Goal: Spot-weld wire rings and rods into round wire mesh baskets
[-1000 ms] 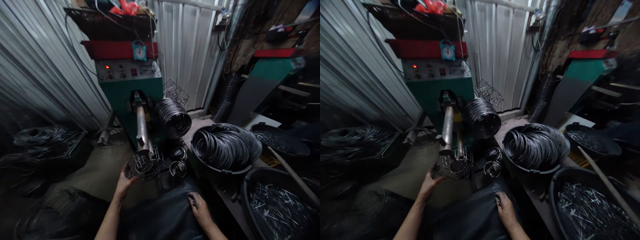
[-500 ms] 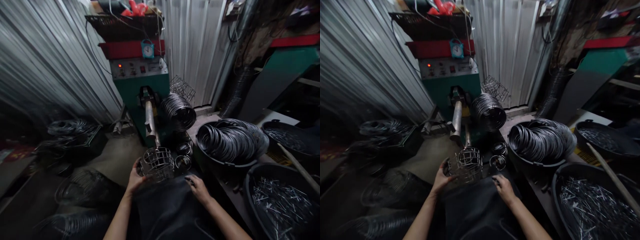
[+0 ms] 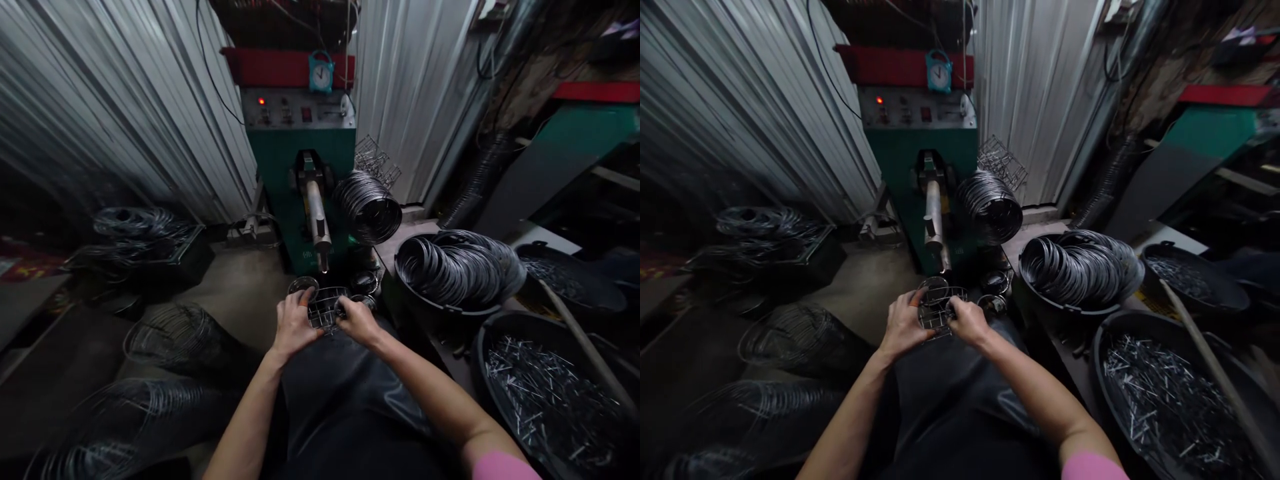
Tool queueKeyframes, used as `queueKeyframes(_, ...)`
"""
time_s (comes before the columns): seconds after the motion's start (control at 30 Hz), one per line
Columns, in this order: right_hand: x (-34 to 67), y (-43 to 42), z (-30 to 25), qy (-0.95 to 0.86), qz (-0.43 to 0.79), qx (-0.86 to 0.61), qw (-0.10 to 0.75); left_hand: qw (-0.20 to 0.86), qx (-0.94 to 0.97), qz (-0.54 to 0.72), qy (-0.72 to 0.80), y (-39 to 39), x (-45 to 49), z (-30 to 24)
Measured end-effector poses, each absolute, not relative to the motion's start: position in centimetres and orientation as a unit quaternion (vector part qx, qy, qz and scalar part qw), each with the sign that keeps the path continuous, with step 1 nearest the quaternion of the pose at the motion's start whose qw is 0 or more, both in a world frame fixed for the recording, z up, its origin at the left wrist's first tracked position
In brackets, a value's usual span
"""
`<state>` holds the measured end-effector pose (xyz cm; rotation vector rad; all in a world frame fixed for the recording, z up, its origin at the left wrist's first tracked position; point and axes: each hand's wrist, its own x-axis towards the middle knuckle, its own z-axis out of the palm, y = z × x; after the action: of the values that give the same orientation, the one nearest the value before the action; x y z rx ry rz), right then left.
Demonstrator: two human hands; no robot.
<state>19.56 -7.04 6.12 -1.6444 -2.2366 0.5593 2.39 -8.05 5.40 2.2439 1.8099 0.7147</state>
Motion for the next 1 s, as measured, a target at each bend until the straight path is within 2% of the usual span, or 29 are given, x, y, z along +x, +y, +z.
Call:
queueKeyframes(0.17, 20.0, -7.3, 4.8, -0.786, 0.259, -0.514, 0.224, 0.116, 0.753, 0.235, 0.604, -8.0, 2.3, 4.8)
queueKeyframes(0.27, 20.9, -6.9, 5.1, -0.825, 0.299, -0.422, 0.227, 0.129, 0.749, 0.242, 0.603, -7.7, 2.1, 4.6)
queueKeyframes(0.4, 21.6, -6.2, 5.7, -0.861, 0.291, -0.363, 0.207, 0.144, 0.741, 0.254, 0.605, -7.2, 1.9, 4.6)
queueKeyframes(0.6, 21.5, -5.3, 5.4, -0.87, 0.255, -0.38, 0.183, 0.156, 0.742, 0.253, 0.6, -6.1, 1.8, 4.3)
queueKeyframes(1.0, 21.2, -2.9, 3.8, -0.881, 0.216, -0.372, 0.196, 0.188, 0.749, 0.272, 0.574, -2.7, 0.8, 2.4)
